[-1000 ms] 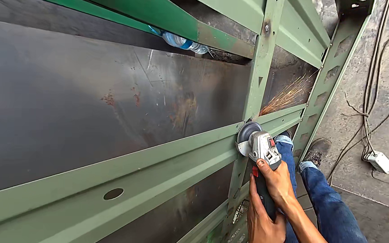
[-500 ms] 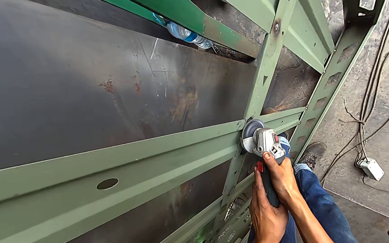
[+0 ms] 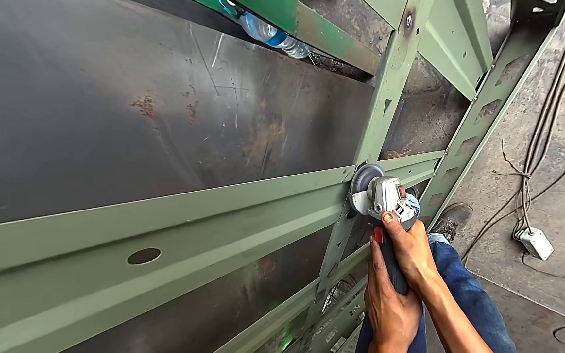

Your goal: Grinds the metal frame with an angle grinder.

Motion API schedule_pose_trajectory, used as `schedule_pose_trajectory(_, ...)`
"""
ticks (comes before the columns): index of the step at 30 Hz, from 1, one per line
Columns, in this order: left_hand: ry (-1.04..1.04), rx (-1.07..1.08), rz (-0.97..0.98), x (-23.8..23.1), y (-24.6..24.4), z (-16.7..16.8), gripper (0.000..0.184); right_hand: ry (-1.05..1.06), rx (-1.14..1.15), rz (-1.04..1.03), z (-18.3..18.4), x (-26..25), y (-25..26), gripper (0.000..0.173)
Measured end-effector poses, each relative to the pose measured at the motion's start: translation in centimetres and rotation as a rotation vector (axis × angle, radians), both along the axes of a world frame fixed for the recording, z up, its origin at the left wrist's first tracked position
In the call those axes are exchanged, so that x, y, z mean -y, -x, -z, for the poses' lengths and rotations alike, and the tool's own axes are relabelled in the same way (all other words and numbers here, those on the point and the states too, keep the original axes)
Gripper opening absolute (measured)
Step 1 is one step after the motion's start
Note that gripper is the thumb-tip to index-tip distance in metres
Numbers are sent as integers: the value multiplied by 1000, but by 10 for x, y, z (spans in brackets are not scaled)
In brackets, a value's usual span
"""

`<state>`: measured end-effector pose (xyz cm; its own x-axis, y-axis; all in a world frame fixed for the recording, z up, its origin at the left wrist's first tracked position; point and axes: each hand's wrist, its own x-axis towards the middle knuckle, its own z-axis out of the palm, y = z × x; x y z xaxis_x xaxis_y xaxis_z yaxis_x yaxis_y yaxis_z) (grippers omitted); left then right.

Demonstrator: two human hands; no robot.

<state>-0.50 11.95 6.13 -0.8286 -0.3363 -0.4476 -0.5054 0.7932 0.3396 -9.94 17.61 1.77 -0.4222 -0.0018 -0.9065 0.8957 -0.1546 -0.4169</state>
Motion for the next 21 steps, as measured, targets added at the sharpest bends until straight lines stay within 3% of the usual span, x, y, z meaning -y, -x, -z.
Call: schedule_pose_trajectory(21, 14, 32, -38, -9, -1, -2, 103, 20, 22, -46, 0, -6, 1, 54)
